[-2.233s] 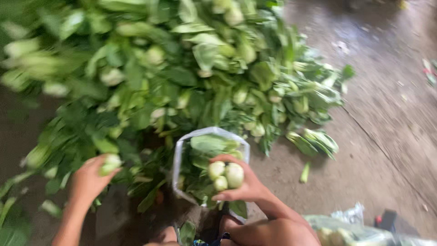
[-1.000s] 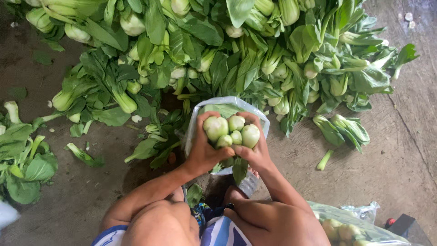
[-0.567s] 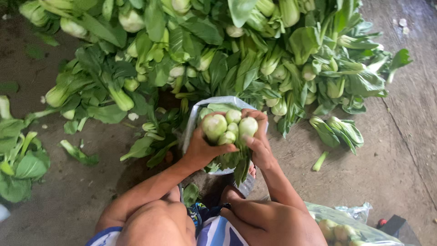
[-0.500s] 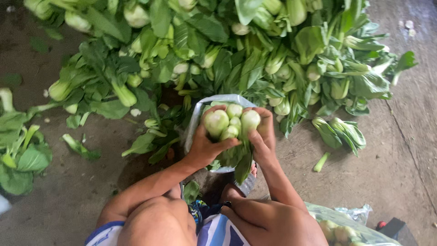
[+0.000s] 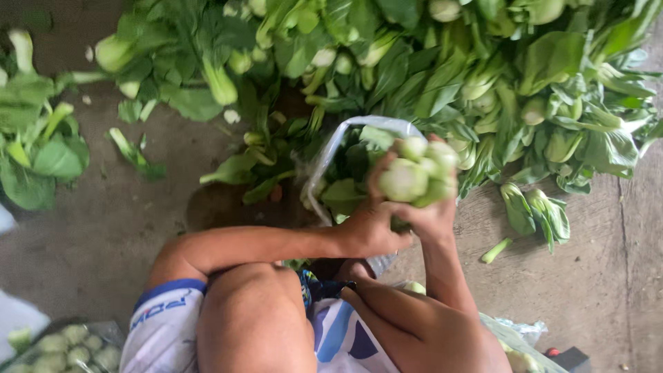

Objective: The person sits on the floor among large piles of bok choy, opens a plastic bag liner in a basket, picks individual bok choy heads from the pile, trims off damaged leaves by hand, and packs them into the lined basket, occasionally gathering loose vegetables from the floor.

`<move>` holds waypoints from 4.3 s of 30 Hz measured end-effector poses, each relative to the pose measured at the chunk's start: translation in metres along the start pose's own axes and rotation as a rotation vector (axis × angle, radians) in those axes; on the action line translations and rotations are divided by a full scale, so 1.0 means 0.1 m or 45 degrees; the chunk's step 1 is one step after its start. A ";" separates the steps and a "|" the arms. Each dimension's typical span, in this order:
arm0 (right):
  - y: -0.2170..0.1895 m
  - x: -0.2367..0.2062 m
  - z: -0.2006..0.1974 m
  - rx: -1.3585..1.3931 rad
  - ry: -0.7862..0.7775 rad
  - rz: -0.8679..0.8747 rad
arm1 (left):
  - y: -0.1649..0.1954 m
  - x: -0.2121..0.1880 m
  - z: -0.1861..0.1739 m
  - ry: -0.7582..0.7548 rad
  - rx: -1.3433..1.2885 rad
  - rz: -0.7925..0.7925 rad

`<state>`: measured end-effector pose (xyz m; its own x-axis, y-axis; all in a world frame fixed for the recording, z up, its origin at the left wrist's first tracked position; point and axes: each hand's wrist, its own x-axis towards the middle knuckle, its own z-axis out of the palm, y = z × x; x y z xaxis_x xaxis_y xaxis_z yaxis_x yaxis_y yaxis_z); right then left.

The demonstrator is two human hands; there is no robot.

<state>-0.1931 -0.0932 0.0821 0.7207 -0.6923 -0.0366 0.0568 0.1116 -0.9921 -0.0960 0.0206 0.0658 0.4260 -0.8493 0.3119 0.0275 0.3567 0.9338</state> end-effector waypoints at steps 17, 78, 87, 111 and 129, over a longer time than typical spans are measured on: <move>-0.22 0.12 0.38 -1.314 -0.556 0.665 | -0.50 -0.74 -1.28 0.030 0.328 -1.133; -0.40 0.16 0.73 -1.587 -0.584 -0.711 | 0.28 0.00 -1.97 0.310 0.990 0.046; -0.57 0.07 0.77 -1.155 -0.228 -0.909 | -0.36 0.63 -2.56 0.162 1.048 -0.354; -0.46 0.01 0.64 -0.335 -0.125 -0.096 | 0.29 0.49 -1.53 -0.262 0.073 0.167; -0.42 -0.17 0.20 0.432 0.210 -0.215 | -0.62 0.39 -4.63 0.745 1.976 -0.013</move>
<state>-0.1937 -0.0719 0.1263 0.5628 -0.8230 0.0775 0.4093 0.1961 -0.8911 0.3376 0.1450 -0.0610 0.7013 -0.4693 0.5366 -0.6840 -0.6549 0.3213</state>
